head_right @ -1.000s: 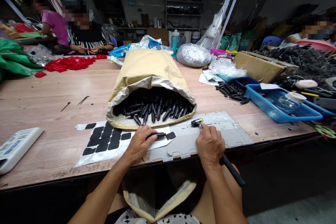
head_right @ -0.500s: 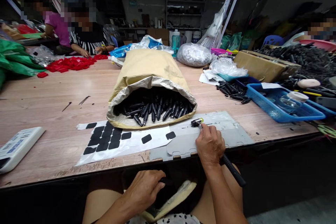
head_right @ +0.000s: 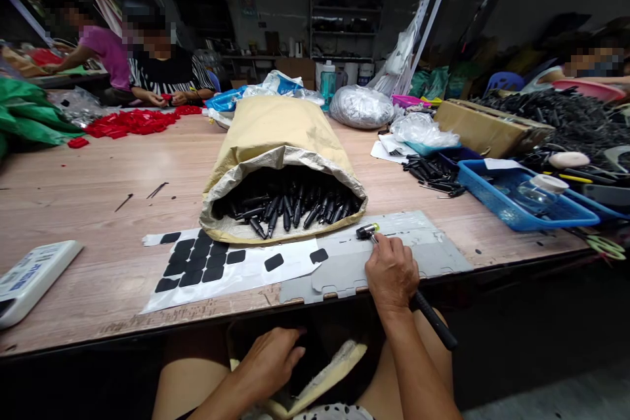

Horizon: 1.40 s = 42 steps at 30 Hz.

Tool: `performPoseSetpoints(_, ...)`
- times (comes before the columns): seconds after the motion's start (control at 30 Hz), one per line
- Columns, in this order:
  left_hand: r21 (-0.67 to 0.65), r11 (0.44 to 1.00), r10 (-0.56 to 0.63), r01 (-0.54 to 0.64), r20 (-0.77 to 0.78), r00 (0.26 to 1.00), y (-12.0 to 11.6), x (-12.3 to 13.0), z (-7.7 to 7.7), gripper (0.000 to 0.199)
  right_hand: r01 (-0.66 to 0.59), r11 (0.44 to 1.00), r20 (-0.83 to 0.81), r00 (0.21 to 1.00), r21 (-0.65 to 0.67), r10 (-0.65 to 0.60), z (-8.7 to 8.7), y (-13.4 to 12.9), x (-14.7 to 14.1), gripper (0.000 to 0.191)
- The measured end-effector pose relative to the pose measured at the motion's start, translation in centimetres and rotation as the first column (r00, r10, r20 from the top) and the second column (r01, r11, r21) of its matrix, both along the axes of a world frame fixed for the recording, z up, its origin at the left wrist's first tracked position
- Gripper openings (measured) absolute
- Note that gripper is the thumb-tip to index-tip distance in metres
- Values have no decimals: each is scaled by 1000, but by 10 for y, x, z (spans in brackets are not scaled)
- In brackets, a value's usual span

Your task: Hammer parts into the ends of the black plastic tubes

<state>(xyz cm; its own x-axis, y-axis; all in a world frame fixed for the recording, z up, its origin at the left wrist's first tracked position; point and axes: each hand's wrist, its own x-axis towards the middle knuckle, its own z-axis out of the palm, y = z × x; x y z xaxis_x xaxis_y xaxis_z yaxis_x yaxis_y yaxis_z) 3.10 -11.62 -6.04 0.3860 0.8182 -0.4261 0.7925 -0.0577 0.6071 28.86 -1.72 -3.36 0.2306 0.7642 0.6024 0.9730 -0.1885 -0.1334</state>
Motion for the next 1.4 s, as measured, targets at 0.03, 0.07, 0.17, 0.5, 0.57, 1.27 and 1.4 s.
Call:
performPoseSetpoints(0.03,53,998,-39,36,40,998,0,0,19,30,0,1000,1,1000,2,0,0,0,0,24)
performPoseSetpoints(0.07,101,993,-69,58,105,992,2,-1,39,25,-1,1000,1,1000,2,1,-1,0,0,24)
performPoseSetpoints(0.17,176,977,83,-123,220,972,27,-13,89,36,0,1000,4,1000,0,0,-1,1,1,24)
performPoseSetpoints(0.5,439,704,682,-558,-200,704,153,-60,95,38,-2,1000,-13,1000,-14,2,1,1,-1,24)
performPoseSetpoints(0.57,422,711,682,-562,-217,699,155,-59,92,34,2,1000,-10,1000,-15,-2,1,1,-1,24)
performPoseSetpoints(1.27,482,839,90,-252,334,938,107,-42,57,15,-4,999,-36,999,-39,2,2,2,2,25)
performPoseSetpoints(1.4,481,841,90,-248,328,940,107,-41,57,19,-51,999,-178,983,12,52,14,-2,-1,29)
